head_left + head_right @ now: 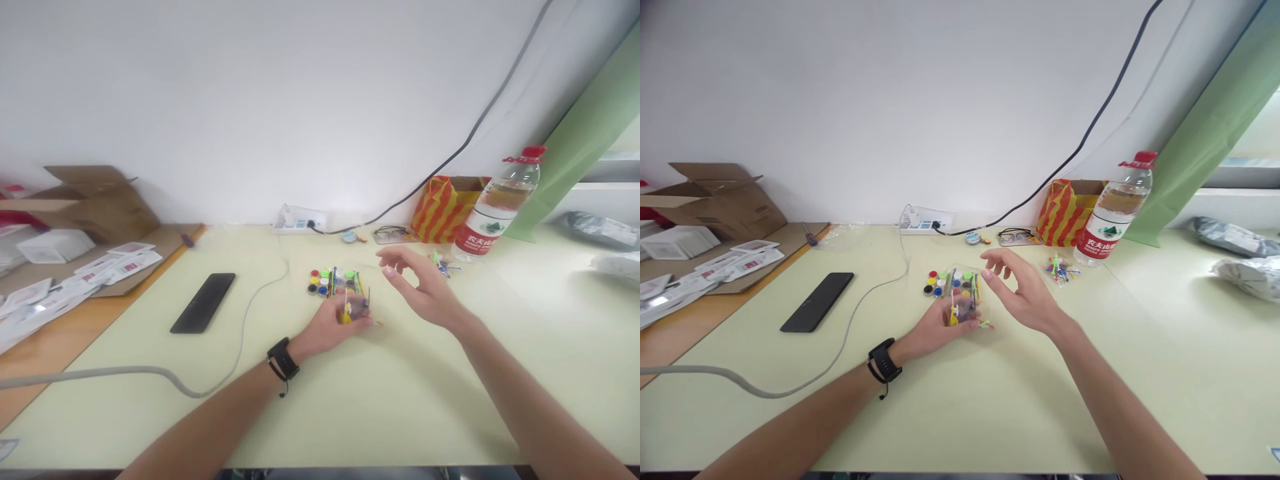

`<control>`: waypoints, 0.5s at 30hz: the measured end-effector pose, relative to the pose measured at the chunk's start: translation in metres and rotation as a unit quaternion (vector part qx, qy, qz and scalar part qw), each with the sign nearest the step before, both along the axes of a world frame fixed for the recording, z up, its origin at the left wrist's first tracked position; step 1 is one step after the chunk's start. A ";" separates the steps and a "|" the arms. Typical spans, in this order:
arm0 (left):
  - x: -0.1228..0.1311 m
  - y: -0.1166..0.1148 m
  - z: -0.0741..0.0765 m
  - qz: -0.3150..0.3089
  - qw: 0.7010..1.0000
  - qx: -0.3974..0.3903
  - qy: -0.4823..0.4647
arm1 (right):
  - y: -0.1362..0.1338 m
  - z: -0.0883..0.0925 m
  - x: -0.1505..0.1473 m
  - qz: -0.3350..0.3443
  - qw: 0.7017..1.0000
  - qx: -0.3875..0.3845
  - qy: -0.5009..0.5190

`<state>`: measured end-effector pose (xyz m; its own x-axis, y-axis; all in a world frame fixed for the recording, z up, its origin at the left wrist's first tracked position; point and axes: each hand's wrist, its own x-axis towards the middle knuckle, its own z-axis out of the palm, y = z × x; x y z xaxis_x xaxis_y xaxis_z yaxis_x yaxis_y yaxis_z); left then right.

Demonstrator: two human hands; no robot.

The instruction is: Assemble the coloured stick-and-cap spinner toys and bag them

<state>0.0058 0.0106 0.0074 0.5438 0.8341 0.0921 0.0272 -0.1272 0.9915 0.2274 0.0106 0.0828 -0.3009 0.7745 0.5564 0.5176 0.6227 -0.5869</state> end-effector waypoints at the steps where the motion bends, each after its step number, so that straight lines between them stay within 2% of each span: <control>1: 0.000 0.001 0.000 -0.004 1.000 -0.005 0.000 | 0.002 -0.009 0.000 -0.008 1.000 0.000 0.023; 5: -0.001 0.004 0.000 -0.026 0.999 -0.012 0.017 | 0.005 -0.032 -0.002 -0.022 0.996 0.028 0.078; 11: -0.002 0.005 0.002 -0.034 0.997 0.019 0.060 | -0.010 -0.029 -0.010 -0.032 0.995 0.089 0.041; 15: -0.002 0.003 0.007 -0.052 0.997 0.021 0.051 | -0.011 -0.029 -0.012 -0.023 0.998 0.063 -0.022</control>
